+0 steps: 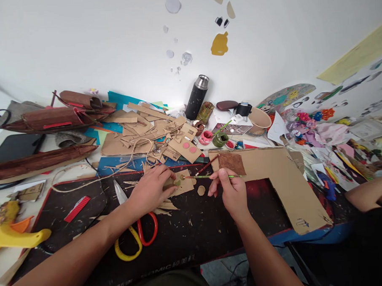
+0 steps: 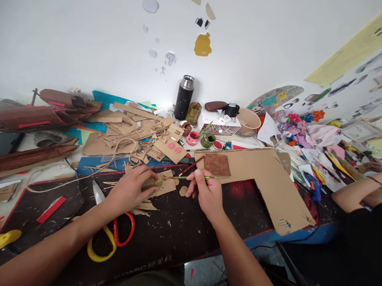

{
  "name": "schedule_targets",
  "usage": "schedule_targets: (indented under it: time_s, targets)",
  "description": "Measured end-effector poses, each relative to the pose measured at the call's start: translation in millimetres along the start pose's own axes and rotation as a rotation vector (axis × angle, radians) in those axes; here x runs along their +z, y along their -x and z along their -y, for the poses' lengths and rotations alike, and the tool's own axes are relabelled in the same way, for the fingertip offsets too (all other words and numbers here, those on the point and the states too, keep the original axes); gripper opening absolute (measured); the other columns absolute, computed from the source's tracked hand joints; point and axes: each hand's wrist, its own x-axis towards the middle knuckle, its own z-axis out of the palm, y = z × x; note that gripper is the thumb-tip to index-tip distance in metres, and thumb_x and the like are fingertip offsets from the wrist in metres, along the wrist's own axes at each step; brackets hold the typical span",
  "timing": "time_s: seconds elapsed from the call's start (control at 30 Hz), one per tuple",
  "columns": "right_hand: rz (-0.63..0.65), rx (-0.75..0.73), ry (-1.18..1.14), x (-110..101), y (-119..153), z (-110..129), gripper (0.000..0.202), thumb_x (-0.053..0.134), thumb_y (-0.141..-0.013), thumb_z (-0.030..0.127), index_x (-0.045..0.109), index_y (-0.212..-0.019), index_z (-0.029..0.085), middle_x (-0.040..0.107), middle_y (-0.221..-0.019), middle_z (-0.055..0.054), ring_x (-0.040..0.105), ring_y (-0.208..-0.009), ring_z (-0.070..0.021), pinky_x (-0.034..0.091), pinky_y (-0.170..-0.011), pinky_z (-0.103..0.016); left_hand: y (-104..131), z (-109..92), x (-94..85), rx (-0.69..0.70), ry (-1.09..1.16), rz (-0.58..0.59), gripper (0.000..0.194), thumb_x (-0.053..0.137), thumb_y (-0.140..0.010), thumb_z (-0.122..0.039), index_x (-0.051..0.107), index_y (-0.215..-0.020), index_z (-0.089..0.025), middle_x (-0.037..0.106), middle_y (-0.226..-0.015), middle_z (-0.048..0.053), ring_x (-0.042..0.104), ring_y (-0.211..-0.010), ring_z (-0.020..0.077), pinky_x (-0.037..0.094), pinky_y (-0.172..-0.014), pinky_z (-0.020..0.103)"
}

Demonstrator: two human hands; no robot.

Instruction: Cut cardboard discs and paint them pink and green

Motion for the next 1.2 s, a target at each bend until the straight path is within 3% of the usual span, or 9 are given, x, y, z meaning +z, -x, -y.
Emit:
schedule_targets:
  time_s: [0.27, 0.5, 0.77, 1.2]
  targets:
    - [-0.003, 0.009, 0.007, -1.0, 0.0, -1.0, 0.049, 0.061, -0.100, 0.063, 0.072, -0.082, 0.018, 0.064, -0.050, 0.001, 0.065, -0.042, -0.0150, 0.044, -0.040, -0.020, 1.5, 2.5, -4.0, 0.033, 0.062, -0.028, 0.021, 0.051, -0.104, -0.033, 0.067, -0.113, -0.023, 0.066, -0.110, 0.007, 0.066, -0.106, 0.0271, 0.051, -0.093, 0.041]
    - [0.003, 0.010, 0.007, 0.5, 0.5, -0.8, 0.050, 0.060, -0.100, 0.063, 0.071, -0.082, 0.018, 0.064, -0.050, 0.001, 0.065, -0.042, -0.0153, 0.044, -0.040, -0.021, -0.2, -0.4, 0.8, -0.011, -0.002, -0.018, 0.024, 0.068, -0.096, -0.044, 0.063, -0.106, -0.022, 0.066, -0.109, 0.007, 0.065, -0.106, 0.0304, 0.051, -0.094, 0.044]
    - [-0.008, 0.014, 0.003, -0.1, 0.3, -0.1, 0.050, 0.061, -0.099, 0.065, 0.071, -0.082, 0.019, 0.064, -0.050, 0.001, 0.065, -0.042, -0.0150, 0.044, -0.040, -0.021, -0.6, -0.3, -3.4, 0.003, 0.035, -0.020, 0.019, 0.057, -0.100, -0.040, 0.066, -0.106, -0.023, 0.067, -0.109, 0.007, 0.065, -0.106, 0.0292, 0.052, -0.093, 0.043]
    - [0.026, 0.021, -0.002, 2.7, 2.9, 1.5, 0.049, 0.061, -0.100, 0.063, 0.072, -0.082, 0.019, 0.064, -0.050, 0.001, 0.064, -0.043, -0.0145, 0.044, -0.042, -0.021, -0.4, -0.9, -3.1, 0.003, 0.038, -0.020, 0.017, 0.061, -0.099, -0.040, 0.065, -0.102, -0.024, 0.067, -0.108, 0.007, 0.065, -0.106, 0.0296, 0.052, -0.093, 0.043]
